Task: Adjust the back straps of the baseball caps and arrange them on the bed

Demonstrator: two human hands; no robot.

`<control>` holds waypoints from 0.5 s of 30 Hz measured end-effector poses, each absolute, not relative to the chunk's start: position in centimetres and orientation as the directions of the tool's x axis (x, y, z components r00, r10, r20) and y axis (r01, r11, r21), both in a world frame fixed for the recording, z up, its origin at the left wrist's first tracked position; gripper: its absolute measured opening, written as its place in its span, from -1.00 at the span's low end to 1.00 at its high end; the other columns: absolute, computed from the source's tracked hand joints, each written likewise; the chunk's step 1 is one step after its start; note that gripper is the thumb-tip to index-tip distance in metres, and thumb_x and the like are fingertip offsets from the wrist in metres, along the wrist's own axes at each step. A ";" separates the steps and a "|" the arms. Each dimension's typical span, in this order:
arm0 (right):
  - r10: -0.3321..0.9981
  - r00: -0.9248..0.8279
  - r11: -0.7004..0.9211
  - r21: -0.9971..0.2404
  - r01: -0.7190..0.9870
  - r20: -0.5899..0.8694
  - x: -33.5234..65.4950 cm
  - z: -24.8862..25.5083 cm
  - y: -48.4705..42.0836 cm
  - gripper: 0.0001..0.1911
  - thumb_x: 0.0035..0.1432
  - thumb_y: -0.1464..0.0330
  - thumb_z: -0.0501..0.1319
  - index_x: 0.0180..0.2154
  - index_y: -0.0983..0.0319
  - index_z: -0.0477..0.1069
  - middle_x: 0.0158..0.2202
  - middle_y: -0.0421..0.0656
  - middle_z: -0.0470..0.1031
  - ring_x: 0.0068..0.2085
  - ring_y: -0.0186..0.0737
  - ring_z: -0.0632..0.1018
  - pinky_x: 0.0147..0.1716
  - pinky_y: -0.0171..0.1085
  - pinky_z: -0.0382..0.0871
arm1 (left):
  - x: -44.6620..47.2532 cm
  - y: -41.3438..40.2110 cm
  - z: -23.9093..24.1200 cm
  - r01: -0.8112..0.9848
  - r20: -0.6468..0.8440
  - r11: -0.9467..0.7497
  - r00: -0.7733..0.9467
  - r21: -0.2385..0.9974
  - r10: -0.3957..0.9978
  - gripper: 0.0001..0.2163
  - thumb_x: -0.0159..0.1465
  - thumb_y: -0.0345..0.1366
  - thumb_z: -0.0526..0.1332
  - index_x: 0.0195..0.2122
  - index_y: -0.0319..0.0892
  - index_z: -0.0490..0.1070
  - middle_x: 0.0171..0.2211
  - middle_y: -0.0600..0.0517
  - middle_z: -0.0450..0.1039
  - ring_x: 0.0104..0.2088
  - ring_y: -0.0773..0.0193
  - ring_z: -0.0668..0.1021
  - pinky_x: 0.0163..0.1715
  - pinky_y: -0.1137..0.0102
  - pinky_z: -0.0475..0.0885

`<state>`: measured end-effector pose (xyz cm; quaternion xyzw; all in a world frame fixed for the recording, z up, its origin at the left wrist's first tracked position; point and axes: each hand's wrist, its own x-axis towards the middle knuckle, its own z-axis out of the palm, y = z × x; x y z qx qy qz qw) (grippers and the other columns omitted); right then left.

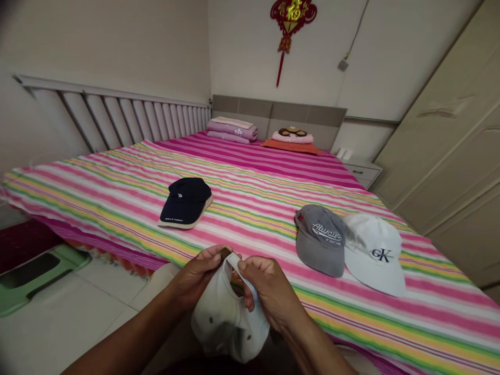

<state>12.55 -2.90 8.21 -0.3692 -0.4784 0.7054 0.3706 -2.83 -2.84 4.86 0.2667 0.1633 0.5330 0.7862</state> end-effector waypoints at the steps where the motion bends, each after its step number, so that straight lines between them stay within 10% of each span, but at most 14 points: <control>1: 0.869 -0.466 -0.273 -0.947 -0.171 -0.167 12.5 8.1 -2.8 -0.66 -0.04 0.16 0.23 -0.62 0.30 0.32 -0.79 -0.28 0.23 -0.73 -0.47 0.17 -0.67 -0.37 -0.03 | -2.8 -2.9 4.8 -0.749 0.028 0.295 0.385 0.593 0.922 -0.88 0.04 -0.41 0.24 -0.36 -0.28 0.41 -0.50 -0.01 0.45 -0.47 0.32 0.49 -0.40 0.43 0.35; 15: 0.849 -0.496 -0.300 -0.939 -0.166 -0.183 11.9 7.9 -2.5 -0.65 -0.03 0.15 0.22 -0.60 0.30 0.32 -0.80 -0.31 0.20 -0.75 -0.49 0.16 -0.70 -0.40 -0.03 | -2.8 -3.1 4.8 -0.737 0.057 0.257 0.372 0.624 0.927 -0.84 0.03 -0.38 0.26 -0.35 -0.27 0.37 -0.50 -0.01 0.44 -0.48 0.31 0.49 -0.41 0.40 0.36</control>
